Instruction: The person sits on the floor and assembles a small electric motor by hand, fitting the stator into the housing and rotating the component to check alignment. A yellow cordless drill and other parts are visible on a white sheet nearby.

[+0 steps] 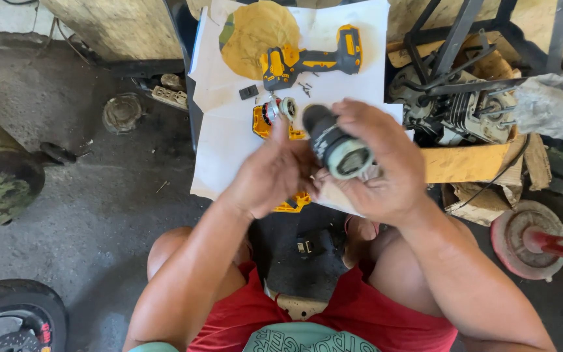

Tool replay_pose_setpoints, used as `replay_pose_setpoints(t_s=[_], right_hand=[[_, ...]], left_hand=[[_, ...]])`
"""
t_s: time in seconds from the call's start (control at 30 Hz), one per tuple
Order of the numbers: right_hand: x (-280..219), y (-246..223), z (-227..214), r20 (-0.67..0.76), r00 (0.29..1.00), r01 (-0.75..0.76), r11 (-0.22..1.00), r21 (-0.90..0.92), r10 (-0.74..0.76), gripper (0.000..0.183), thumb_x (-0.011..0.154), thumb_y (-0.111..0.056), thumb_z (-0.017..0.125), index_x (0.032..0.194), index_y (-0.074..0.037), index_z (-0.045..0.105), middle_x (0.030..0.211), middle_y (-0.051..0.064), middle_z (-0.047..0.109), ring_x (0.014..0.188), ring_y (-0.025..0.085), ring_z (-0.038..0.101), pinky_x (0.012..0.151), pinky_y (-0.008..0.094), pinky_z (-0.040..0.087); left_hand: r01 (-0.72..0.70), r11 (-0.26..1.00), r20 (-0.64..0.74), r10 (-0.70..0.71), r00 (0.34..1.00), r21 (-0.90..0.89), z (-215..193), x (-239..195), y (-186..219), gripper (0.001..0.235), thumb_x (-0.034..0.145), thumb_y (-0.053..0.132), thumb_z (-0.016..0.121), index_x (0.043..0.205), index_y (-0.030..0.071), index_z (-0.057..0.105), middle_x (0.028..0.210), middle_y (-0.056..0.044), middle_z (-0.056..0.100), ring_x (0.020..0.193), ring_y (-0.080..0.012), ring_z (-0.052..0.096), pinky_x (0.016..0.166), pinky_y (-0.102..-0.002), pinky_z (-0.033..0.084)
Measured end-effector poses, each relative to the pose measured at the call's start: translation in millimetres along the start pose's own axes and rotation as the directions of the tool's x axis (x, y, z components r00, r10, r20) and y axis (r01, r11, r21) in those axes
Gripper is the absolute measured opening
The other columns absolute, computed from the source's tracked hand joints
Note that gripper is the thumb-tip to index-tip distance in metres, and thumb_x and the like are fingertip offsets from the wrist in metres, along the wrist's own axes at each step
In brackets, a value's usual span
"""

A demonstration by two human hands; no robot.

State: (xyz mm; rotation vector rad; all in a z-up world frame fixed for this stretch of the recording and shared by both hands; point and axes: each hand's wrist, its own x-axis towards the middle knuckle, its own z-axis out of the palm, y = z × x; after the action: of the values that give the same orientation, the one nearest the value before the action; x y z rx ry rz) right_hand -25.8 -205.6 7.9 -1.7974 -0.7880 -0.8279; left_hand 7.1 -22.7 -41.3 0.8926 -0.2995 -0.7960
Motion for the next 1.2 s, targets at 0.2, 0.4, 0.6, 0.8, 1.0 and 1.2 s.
replay_pose_setpoints(t_s=[0.2,0.4,0.6,0.8,1.0,1.2], right_hand=[[-8,27,-42,0.149,0.982,-0.088,0.975,-0.204,0.12,0.064,0.093,-0.02,0.081,0.139,0.012,0.051,0.139,0.031,0.061,0.132,0.041,0.063,0.121,0.048,0.05],[-14,57,-51,0.516,0.84,0.009,0.947,-0.322,0.168,0.049,0.099,-0.024,0.065,0.139,0.001,0.058,0.141,0.02,0.065,0.13,0.039,0.064,0.113,0.048,0.05],[-23,85,-37,0.623,0.773,0.225,0.868,-0.442,0.116,0.053,0.09,-0.012,0.069,0.142,-0.009,0.058,0.149,0.0,0.063,0.105,0.031,0.059,0.095,0.039,0.054],[-26,91,-30,0.626,0.77,0.265,0.829,-0.493,0.126,0.034,0.099,-0.013,0.059,0.133,-0.011,0.064,0.146,-0.001,0.065,0.094,0.023,0.059,0.083,0.031,0.055],[-32,87,-9,0.581,0.81,0.327,0.758,-0.564,0.083,0.037,0.089,-0.005,0.059,0.123,-0.015,0.067,0.129,0.001,0.071,0.093,0.021,0.064,0.068,0.03,0.058],[-44,97,-3,0.606,0.766,0.263,0.756,-0.599,0.213,0.049,0.086,-0.006,0.055,0.131,-0.02,0.064,0.135,-0.005,0.067,0.097,0.019,0.062,0.067,0.029,0.06]], left_hand=[[0.023,0.436,-0.269,0.512,0.816,0.9,-17,-40,73,0.036,0.104,0.036,0.054,0.114,0.006,0.07,0.094,0.0,0.069,0.085,-0.0075,0.056,0.06,-0.025,0.045],[0.317,0.236,-0.39,0.419,0.82,0.919,-59,-60,58,0.053,0.096,0.047,0.062,0.125,0.003,0.064,0.092,-0.005,0.076,0.08,-0.0214,0.073,0.072,-0.039,0.054],[0.437,0.824,-0.769,-0.001,0.639,0.361,-78,-18,60,0.047,0.092,0.045,0.06,0.116,0.005,0.064,0.099,-0.011,0.071,0.088,-0.0187,0.071,0.078,-0.033,0.06],[0.525,0.791,-0.732,-0.149,0.665,0.315,-62,6,66,0.065,0.09,0.047,0.058,0.142,0.012,0.045,0.108,-0.013,0.062,0.082,-0.0213,0.073,0.08,-0.034,0.063],[0.29,0.235,-0.369,0.469,0.802,0.928,-88,1,32,0.049,0.092,0.029,0.076,0.133,0.006,0.062,0.118,-0.017,0.059,0.101,-0.0373,0.069,0.083,-0.049,0.059],[0.169,0.16,-0.226,0.474,0.851,0.973,-108,13,24,0.049,0.086,0.021,0.078,0.132,0.012,0.066,0.12,-0.013,0.065,0.111,-0.0431,0.064,0.095,-0.051,0.053]])
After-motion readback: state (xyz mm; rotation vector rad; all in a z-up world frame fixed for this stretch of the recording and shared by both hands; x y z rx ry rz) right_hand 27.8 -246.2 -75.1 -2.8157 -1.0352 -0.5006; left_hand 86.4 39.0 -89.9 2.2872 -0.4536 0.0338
